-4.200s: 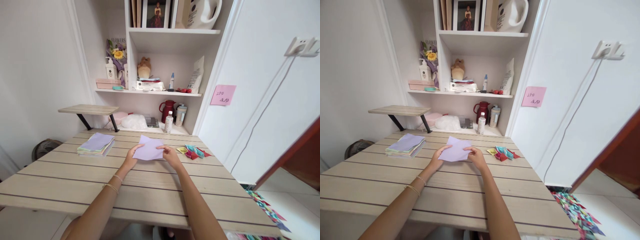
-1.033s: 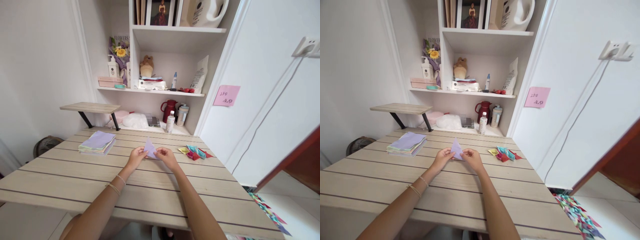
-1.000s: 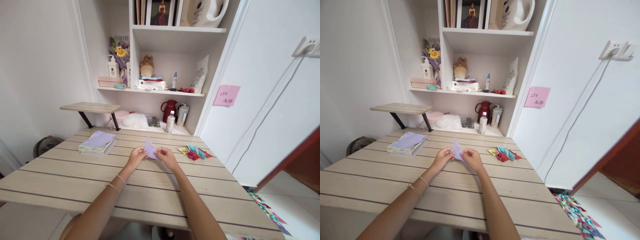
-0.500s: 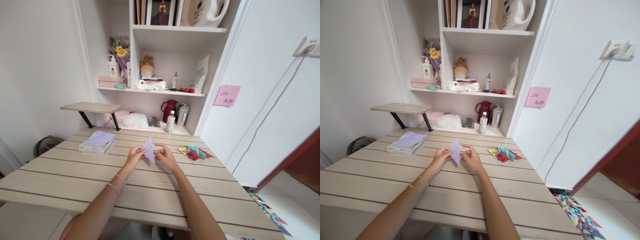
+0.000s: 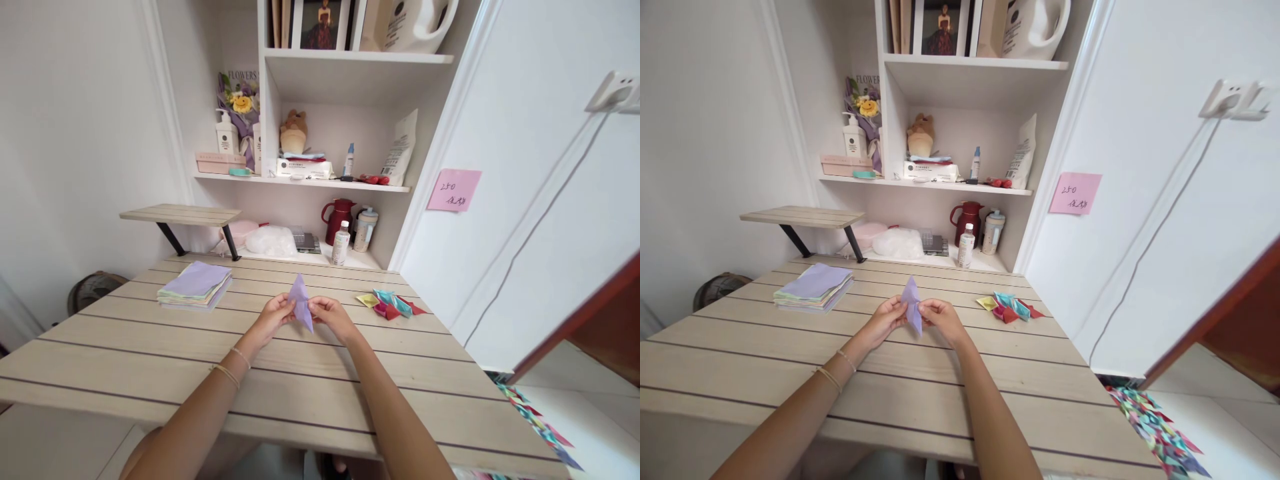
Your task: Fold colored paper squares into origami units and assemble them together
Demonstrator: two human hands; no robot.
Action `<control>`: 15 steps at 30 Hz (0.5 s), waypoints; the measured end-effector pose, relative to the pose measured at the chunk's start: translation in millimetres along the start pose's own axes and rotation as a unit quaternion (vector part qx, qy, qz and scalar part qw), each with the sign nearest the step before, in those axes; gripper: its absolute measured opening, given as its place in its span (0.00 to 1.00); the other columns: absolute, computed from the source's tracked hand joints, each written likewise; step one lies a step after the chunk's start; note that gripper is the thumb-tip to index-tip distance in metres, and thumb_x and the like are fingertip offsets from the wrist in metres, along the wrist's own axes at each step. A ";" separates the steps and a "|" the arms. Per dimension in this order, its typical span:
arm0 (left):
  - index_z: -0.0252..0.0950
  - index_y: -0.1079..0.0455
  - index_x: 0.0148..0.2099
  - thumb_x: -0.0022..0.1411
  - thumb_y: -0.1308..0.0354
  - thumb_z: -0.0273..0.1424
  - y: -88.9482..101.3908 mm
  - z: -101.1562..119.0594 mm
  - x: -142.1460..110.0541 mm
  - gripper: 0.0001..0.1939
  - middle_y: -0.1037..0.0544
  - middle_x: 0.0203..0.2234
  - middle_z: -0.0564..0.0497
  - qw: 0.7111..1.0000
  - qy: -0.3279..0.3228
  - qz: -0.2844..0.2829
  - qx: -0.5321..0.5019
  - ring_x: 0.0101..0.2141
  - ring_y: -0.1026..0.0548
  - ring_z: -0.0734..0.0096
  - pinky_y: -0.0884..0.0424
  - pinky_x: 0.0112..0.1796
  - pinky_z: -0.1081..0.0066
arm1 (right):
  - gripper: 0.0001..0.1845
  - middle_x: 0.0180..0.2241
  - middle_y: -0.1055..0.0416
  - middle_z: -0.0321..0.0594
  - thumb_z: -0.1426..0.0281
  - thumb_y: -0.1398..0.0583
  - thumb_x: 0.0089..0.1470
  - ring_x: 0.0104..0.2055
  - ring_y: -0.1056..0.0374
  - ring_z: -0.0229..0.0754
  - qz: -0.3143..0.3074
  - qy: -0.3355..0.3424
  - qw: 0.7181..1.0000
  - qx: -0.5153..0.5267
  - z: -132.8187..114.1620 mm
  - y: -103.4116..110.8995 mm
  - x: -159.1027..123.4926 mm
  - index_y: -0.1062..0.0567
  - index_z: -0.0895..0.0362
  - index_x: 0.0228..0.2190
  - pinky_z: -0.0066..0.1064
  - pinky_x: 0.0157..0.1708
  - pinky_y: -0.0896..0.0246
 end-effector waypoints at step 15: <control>0.32 0.36 0.32 0.43 0.36 0.31 4.5 9.8 -1.2 0.15 0.25 0.27 0.49 0.997 -0.063 0.053 -0.014 0.28 0.26 0.73 0.31 0.33 0.72 | 0.19 0.30 0.28 0.40 0.62 0.36 0.38 0.30 0.34 0.38 0.020 0.050 0.997 -0.059 -11.3 -4.6 -2.4 0.26 0.58 0.34 0.29 0.30 0.39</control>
Point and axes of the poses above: each hand's wrist, its own x-axis towards the middle knuckle, its own y-axis out of the back of the hand, z = x × y, the point moved 6 cm from there along x, towards the middle knuckle
